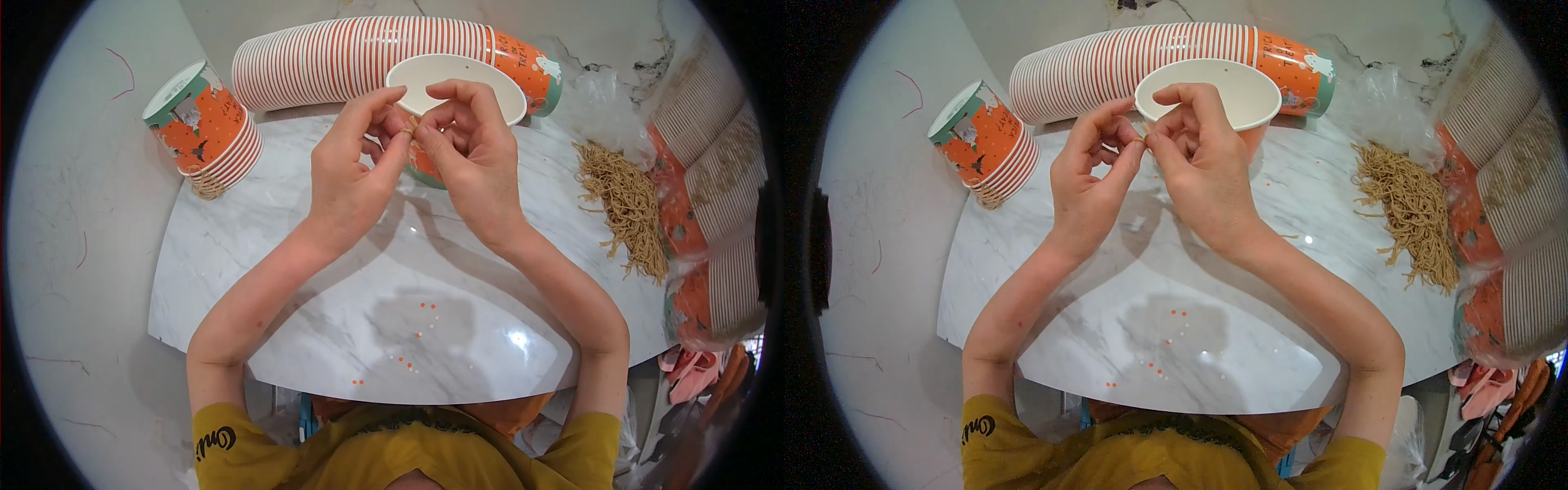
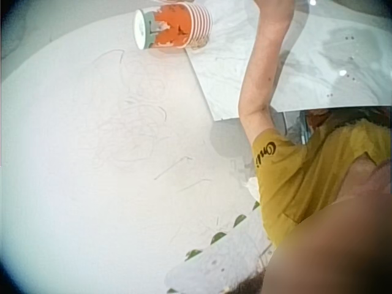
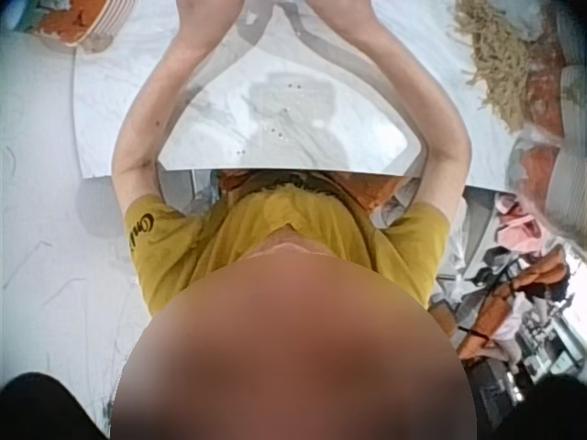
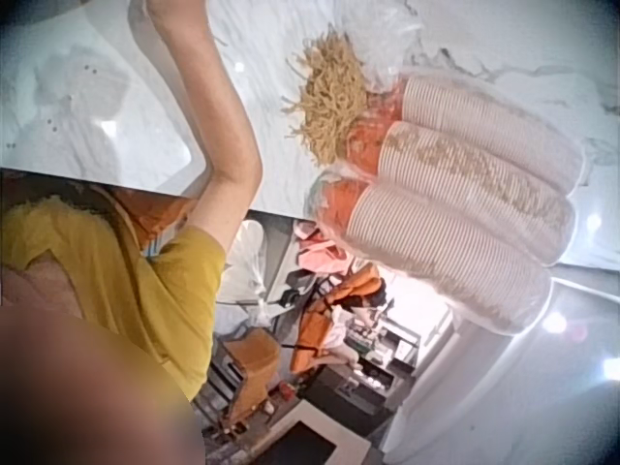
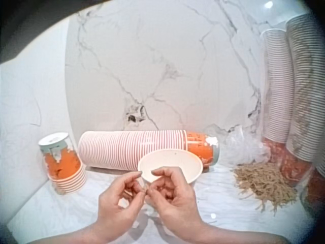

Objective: Wrapping twine around paper cups and tying knots to secure it.

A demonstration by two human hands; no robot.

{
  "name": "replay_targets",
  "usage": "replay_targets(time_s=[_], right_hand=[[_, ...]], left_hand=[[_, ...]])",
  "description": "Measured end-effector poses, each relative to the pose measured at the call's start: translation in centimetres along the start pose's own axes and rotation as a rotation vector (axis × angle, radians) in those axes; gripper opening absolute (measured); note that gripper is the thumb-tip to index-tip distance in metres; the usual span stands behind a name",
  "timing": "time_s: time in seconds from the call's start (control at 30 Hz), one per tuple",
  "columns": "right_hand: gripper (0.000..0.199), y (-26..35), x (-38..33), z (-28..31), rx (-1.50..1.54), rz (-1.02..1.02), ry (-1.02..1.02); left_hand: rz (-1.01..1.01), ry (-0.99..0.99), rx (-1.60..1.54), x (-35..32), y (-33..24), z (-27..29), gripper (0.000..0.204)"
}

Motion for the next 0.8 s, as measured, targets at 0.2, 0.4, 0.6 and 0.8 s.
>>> replay_targets(time_s=[0.2, 0.4, 0.6, 0.8], right_hand=[[0.040, 0.0, 0.6, 0.7, -0.013, 0.019, 0.093], [0.047, 0.4, 0.8, 1.2, -0.116, 0.007, 0.208], [0.045, 0.3, 1.0, 1.3, -0.126, 0.028, 0.190], [0.048, 0.2, 0.8, 1.3, -0.227, -0.008, 0.239]], left_hand=[[-0.212, 0.086, 0.233, 0.5, -1.0, 0.3, 0.024], [-0.226, 0.111, 0.254, 1.0, -1.6, 0.5, 0.017], [-0.225, 0.129, 0.285, 1.0, -1.5, 0.6, 0.010], [-0.159, 0.168, 0.298, 1.0, -1.6, 0.8, 0.007]])
Point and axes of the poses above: each hand's wrist, its own x-axis towards the middle knuckle, its own z-axis out of the back of the hand, y = z × x, the point moved 3 cm from there along x, towards the middle knuckle, and after that the axes turned 6 degrees about y, right-handed, at the moved point
